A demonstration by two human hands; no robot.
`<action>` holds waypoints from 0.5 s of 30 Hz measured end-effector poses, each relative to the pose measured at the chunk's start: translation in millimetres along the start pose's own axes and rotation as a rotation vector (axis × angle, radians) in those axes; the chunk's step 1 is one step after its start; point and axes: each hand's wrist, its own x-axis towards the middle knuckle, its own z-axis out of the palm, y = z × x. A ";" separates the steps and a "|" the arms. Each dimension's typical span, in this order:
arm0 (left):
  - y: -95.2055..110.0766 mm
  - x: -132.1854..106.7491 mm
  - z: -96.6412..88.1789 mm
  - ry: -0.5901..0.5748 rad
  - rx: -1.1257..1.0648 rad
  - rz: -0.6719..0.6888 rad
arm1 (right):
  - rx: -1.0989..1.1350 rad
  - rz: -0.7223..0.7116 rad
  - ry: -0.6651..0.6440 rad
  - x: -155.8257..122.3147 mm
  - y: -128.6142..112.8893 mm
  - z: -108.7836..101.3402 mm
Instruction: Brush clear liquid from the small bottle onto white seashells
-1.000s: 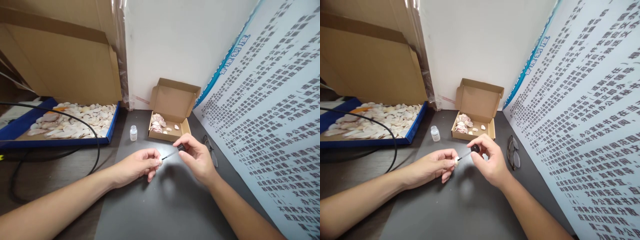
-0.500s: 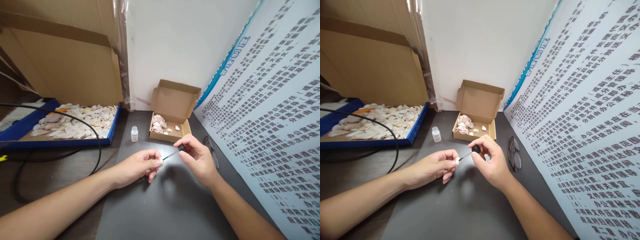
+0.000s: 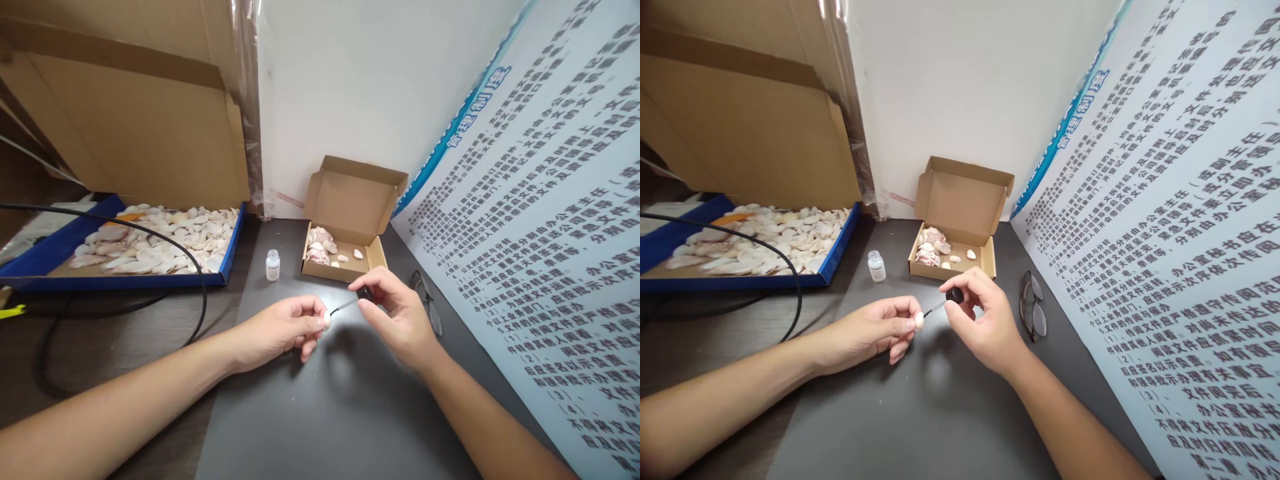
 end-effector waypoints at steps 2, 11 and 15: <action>0.4 -0.1 0.1 -0.004 0.003 -0.006 | 0.054 0.001 -0.012 -0.2 0.6 0.0; 2.1 -0.2 1.9 0.002 0.005 -0.003 | 0.064 0.006 0.001 0.0 0.3 -0.3; 2.2 -0.1 1.5 0.003 0.015 0.003 | 0.023 0.017 0.013 0.0 1.4 -0.3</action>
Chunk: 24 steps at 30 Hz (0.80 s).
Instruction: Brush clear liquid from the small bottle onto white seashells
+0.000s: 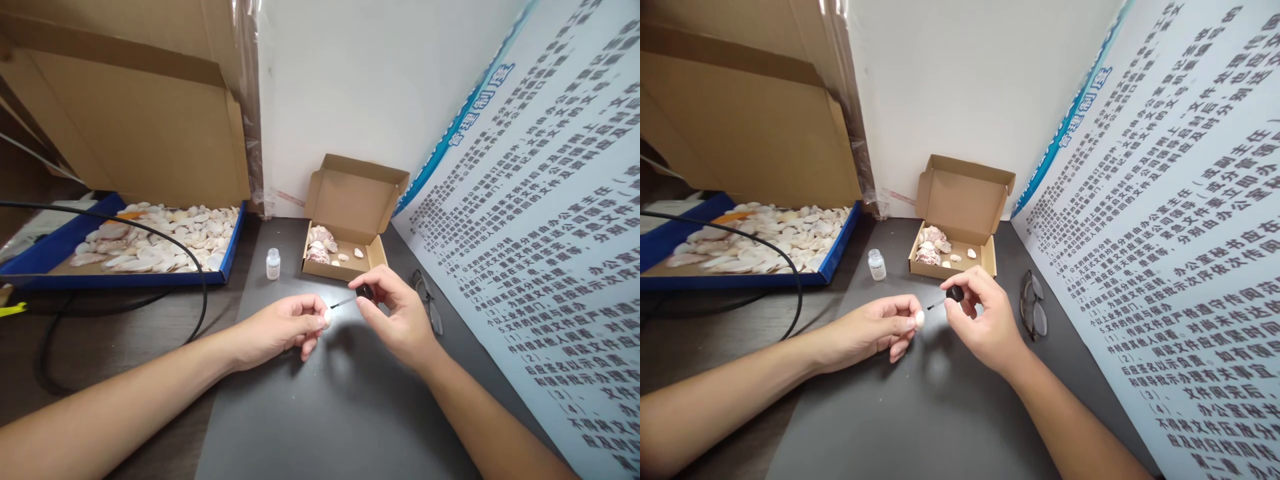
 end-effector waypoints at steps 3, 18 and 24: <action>-0.3 -0.2 -0.3 -0.001 0.003 -0.007 | 0.082 0.003 -0.018 -0.2 1.3 0.0; 1.8 -0.7 0.5 0.001 -0.005 -0.004 | -0.036 -0.025 -0.004 -0.4 0.7 0.8; 1.9 -2.2 1.4 0.010 -0.005 -0.010 | 0.046 -0.035 -0.037 -0.8 0.4 1.1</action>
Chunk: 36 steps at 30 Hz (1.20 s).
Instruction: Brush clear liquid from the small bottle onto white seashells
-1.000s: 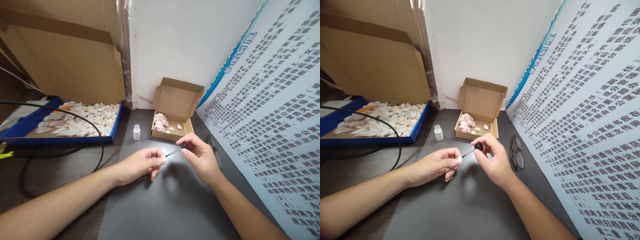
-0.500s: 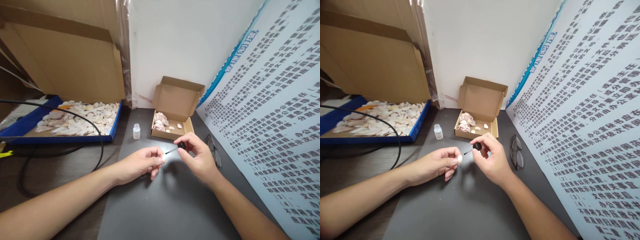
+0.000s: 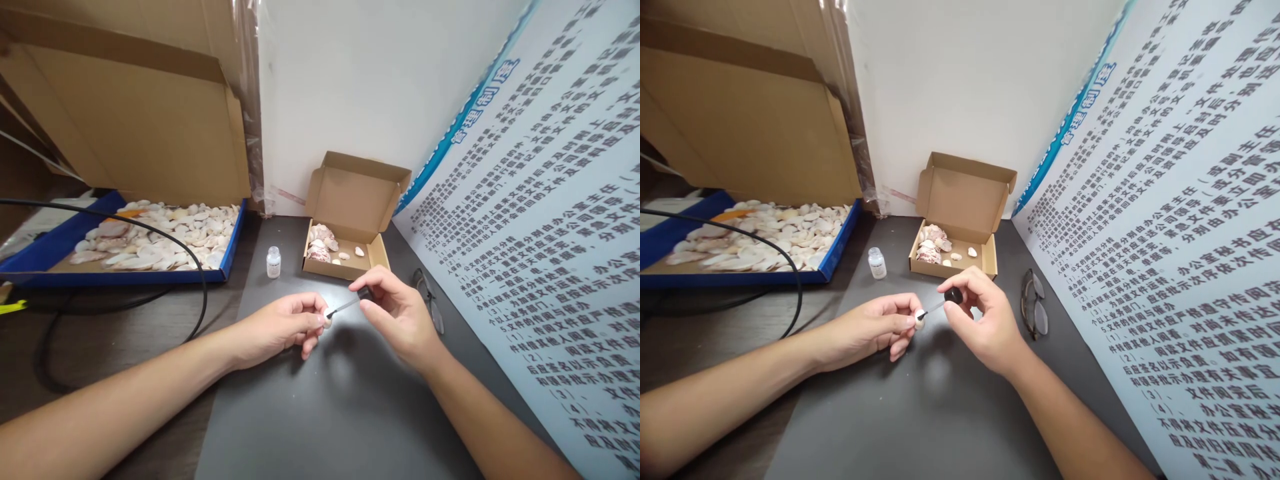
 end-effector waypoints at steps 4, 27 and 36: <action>-0.6 0.3 -0.2 -0.001 -0.005 0.009 | 0.017 0.014 0.019 0.3 0.2 0.2; 1.7 -0.8 0.1 0.022 -0.038 -0.004 | -0.080 -0.005 0.023 -0.1 -4.2 -1.3; 2.4 0.0 1.6 0.032 -0.037 -0.007 | -0.053 -0.021 -0.015 -0.4 -7.0 -1.3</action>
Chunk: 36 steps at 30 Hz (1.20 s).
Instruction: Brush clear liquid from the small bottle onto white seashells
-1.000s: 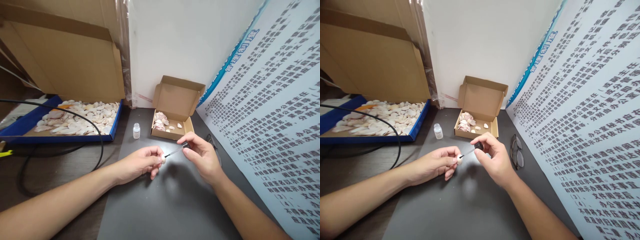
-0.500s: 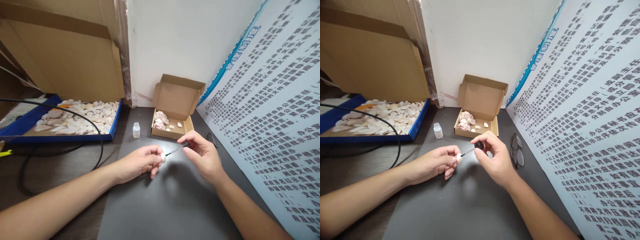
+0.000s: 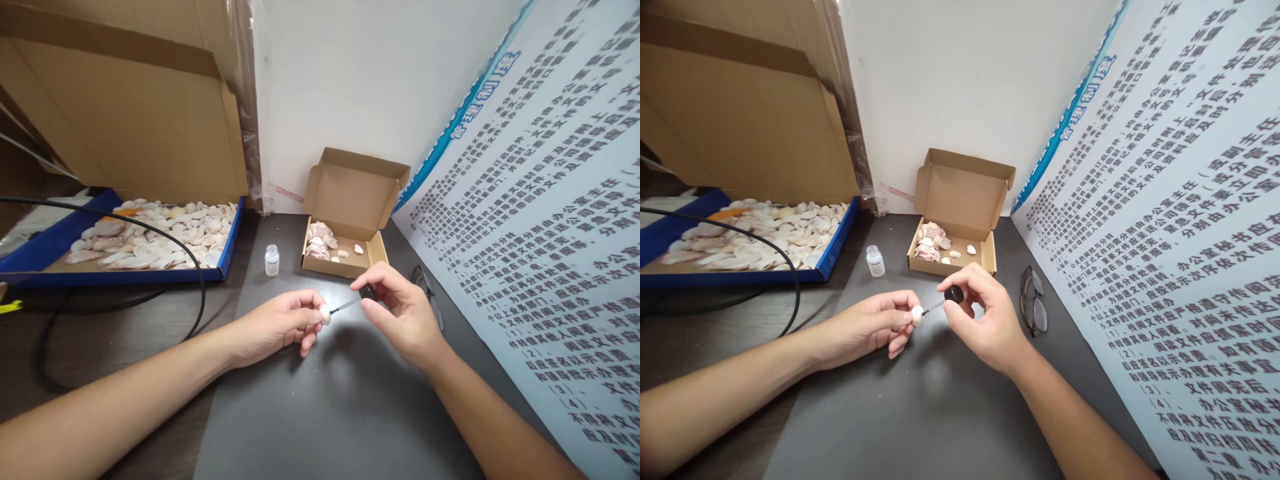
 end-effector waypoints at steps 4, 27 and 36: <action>-0.9 0.1 -0.3 -0.015 0.003 0.004 | -0.005 0.006 -0.010 -0.2 -0.5 1.7; -0.9 -0.5 -0.3 0.000 0.003 0.004 | 0.074 0.042 -0.002 0.4 2.2 -1.3; 0.1 -0.7 -0.3 -0.002 -0.005 -0.001 | -0.019 0.050 -0.011 1.0 -1.3 -1.9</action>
